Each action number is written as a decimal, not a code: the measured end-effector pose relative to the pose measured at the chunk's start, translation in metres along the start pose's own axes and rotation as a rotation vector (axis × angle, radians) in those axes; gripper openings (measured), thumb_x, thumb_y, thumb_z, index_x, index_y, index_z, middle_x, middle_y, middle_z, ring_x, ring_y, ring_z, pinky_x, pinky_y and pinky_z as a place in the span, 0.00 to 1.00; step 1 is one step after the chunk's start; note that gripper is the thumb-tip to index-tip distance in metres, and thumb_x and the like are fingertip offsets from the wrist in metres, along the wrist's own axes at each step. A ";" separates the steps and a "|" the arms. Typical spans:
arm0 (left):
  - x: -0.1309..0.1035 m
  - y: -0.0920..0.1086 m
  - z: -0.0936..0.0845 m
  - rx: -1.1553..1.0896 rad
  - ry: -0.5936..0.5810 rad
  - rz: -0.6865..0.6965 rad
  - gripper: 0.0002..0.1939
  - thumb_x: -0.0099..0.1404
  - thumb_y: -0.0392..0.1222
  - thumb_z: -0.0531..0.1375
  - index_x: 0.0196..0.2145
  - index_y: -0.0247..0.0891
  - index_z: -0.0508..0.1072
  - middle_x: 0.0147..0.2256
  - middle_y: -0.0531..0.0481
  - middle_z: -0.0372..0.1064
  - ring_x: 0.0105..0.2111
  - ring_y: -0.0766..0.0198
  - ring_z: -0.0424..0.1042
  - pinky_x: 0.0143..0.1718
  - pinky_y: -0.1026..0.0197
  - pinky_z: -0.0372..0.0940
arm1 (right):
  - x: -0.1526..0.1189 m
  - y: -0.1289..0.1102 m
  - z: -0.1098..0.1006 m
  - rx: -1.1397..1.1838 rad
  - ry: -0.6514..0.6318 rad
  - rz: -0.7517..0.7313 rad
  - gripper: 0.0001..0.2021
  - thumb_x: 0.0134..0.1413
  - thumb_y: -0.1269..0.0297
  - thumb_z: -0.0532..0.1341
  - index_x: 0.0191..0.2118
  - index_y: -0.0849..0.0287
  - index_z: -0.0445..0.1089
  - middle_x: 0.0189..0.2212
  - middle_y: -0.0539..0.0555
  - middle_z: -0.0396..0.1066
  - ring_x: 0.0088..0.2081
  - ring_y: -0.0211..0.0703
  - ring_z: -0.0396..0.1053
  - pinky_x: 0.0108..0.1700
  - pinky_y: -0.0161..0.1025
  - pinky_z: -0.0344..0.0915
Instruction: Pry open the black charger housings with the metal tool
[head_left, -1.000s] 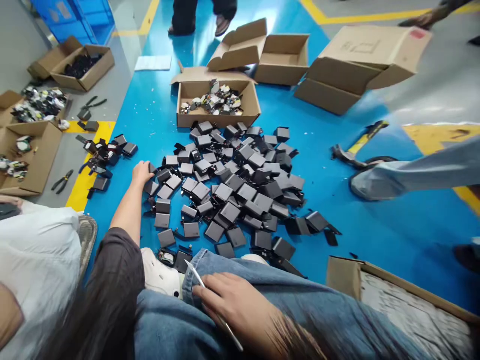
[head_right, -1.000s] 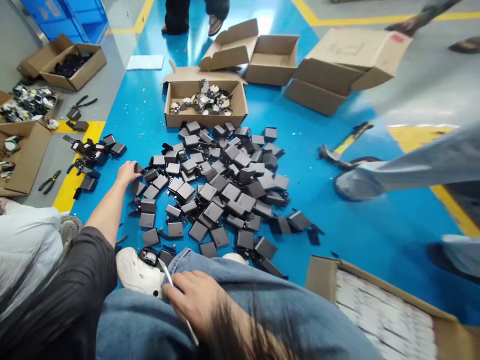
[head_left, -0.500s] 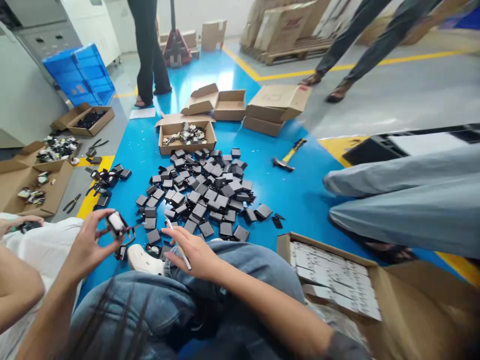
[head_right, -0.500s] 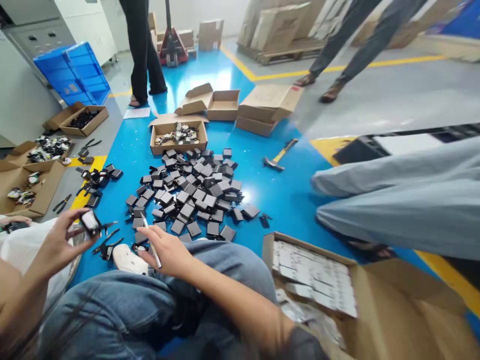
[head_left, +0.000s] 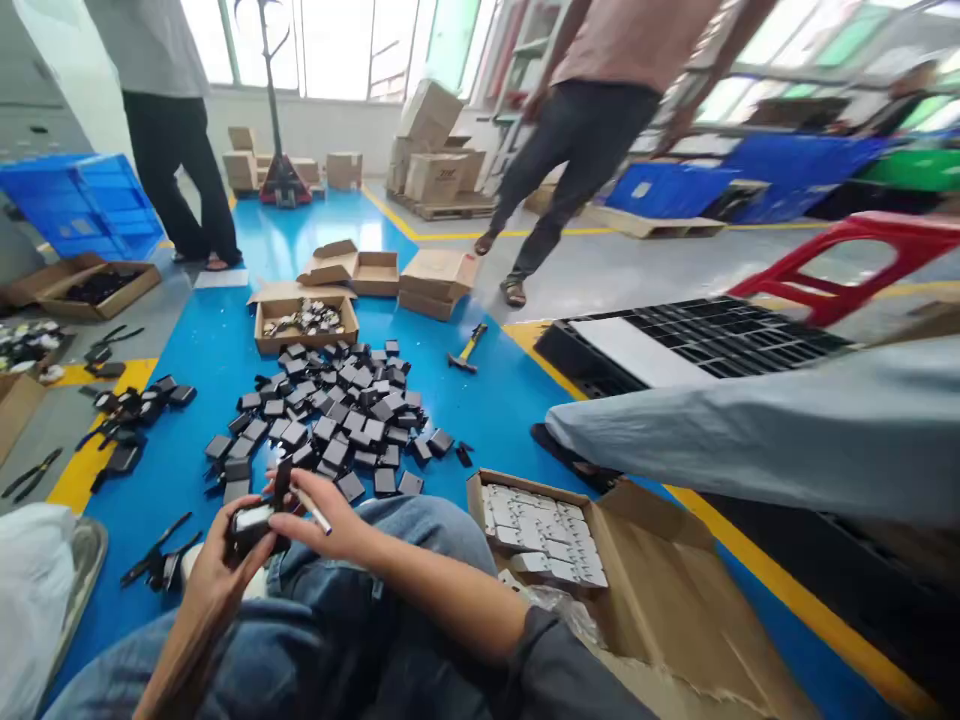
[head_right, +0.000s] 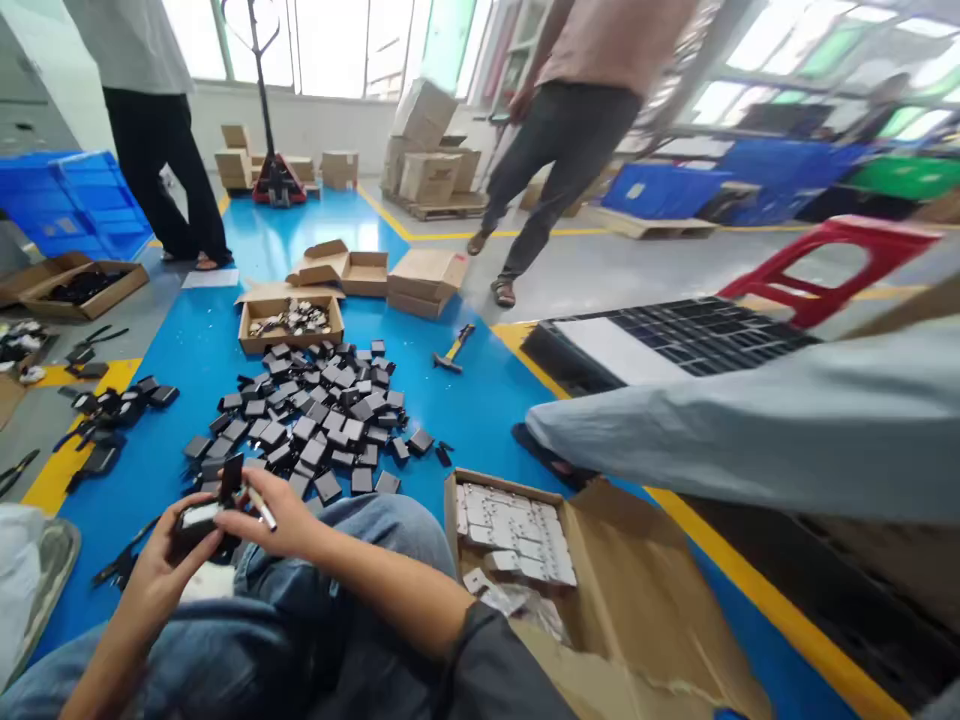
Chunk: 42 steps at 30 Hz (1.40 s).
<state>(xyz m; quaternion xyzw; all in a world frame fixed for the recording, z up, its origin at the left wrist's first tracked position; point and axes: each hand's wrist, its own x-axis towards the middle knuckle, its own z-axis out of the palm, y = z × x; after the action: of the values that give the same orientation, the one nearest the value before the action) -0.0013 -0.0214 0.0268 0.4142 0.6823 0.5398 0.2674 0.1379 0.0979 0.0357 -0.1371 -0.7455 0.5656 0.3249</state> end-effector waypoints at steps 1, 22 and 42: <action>-0.002 0.000 -0.003 -0.055 0.003 -0.029 0.22 0.59 0.53 0.66 0.49 0.48 0.69 0.46 0.48 0.76 0.43 0.53 0.79 0.41 0.53 0.78 | -0.001 0.000 0.001 0.019 -0.004 0.013 0.26 0.58 0.49 0.64 0.57 0.58 0.66 0.48 0.57 0.74 0.44 0.43 0.74 0.48 0.40 0.72; -0.011 -0.002 -0.004 0.373 -0.076 0.338 0.41 0.58 0.29 0.62 0.66 0.49 0.55 0.52 0.46 0.71 0.53 0.58 0.73 0.56 0.55 0.69 | -0.007 0.006 0.003 -0.184 0.139 -0.074 0.11 0.61 0.60 0.64 0.48 0.54 0.73 0.37 0.52 0.70 0.34 0.36 0.71 0.38 0.36 0.74; -0.010 0.002 -0.001 0.275 0.156 0.145 0.23 0.60 0.51 0.68 0.49 0.43 0.67 0.43 0.48 0.78 0.44 0.59 0.79 0.43 0.61 0.75 | -0.021 -0.036 -0.018 -0.276 0.127 -0.175 0.04 0.63 0.69 0.58 0.39 0.55 0.70 0.29 0.51 0.75 0.28 0.38 0.73 0.31 0.36 0.70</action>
<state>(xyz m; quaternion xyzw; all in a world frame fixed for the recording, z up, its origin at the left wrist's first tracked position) 0.0035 -0.0309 0.0284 0.4517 0.7369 0.4897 0.1147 0.1705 0.0878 0.0648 -0.1503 -0.8031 0.4179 0.3972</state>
